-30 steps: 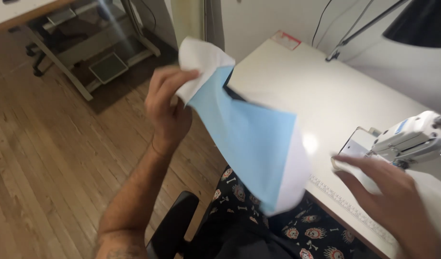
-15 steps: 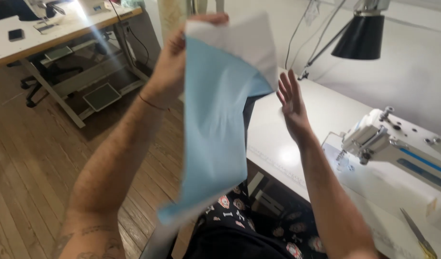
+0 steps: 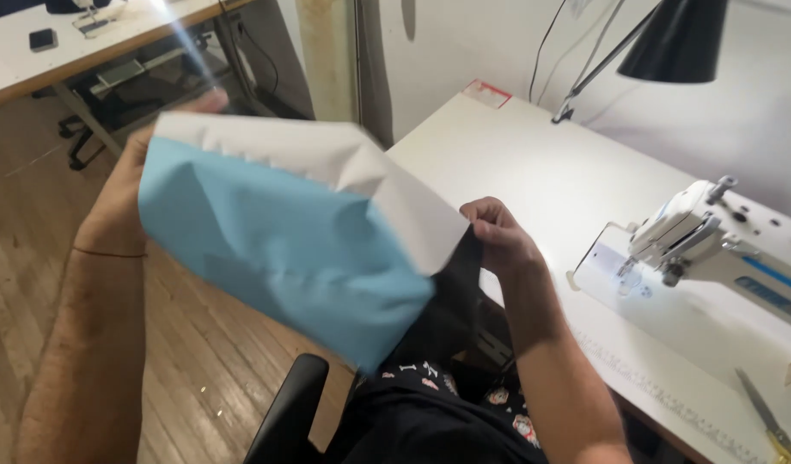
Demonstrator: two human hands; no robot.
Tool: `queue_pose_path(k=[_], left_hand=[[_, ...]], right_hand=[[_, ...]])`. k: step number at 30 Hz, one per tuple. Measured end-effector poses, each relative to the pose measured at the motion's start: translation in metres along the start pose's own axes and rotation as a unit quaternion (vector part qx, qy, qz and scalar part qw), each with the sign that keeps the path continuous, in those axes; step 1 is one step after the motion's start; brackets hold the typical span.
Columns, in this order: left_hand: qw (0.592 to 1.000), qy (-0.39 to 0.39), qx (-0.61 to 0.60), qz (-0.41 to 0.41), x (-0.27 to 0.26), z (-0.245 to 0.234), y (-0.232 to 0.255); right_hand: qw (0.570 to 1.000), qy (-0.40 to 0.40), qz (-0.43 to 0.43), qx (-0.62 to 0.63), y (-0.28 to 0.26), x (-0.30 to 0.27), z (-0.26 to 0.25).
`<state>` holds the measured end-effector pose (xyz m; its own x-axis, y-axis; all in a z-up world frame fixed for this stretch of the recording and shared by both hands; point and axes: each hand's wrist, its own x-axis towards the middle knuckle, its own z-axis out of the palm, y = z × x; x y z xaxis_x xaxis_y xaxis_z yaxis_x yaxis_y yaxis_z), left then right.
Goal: Aligning, trimming, and inspecting leather pieces at a sewing station.
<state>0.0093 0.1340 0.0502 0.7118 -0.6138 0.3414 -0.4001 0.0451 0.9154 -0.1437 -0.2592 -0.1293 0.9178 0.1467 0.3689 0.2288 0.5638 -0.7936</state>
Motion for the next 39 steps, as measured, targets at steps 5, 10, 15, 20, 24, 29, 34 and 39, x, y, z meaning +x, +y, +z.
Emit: queue_pose_path(k=[5,10,15,20,24,29,34,39], left_hand=[[0.993,-0.005,0.01,-0.116,-0.028,-0.055,-0.071],[0.943,0.005,-0.238,-0.233,-0.063,-0.103,-0.165],[0.961,0.066,-0.131,-0.234,-0.093,-0.024,-0.139],[0.948,0.19,-0.143,-0.211,-0.112,-0.003,-0.146],[0.94,0.262,-0.119,-0.185,-0.111,-0.004,-0.182],[0.928,0.302,-0.133,-0.172,-0.101,0.009,-0.181],[0.929,0.331,-0.133,-0.098,-0.094,0.01,-0.186],[0.915,0.351,-0.176,-0.087,-0.097,0.012,-0.172]], right_hand=[[1.0,-0.007,-0.003,-0.001,0.021,-0.022,0.087],[0.974,0.222,0.038,0.024,-0.004,-0.03,0.116],[0.981,0.185,0.051,0.021,0.006,-0.04,0.109],[0.989,0.118,0.07,-0.05,0.042,-0.067,0.07],[0.982,0.176,0.064,-0.003,0.037,-0.07,0.086],[0.973,0.216,-0.055,0.053,0.027,-0.057,0.124],[0.963,0.225,-0.108,0.1,0.028,-0.055,0.149],[0.961,0.23,-0.086,0.125,0.03,-0.052,0.14]])
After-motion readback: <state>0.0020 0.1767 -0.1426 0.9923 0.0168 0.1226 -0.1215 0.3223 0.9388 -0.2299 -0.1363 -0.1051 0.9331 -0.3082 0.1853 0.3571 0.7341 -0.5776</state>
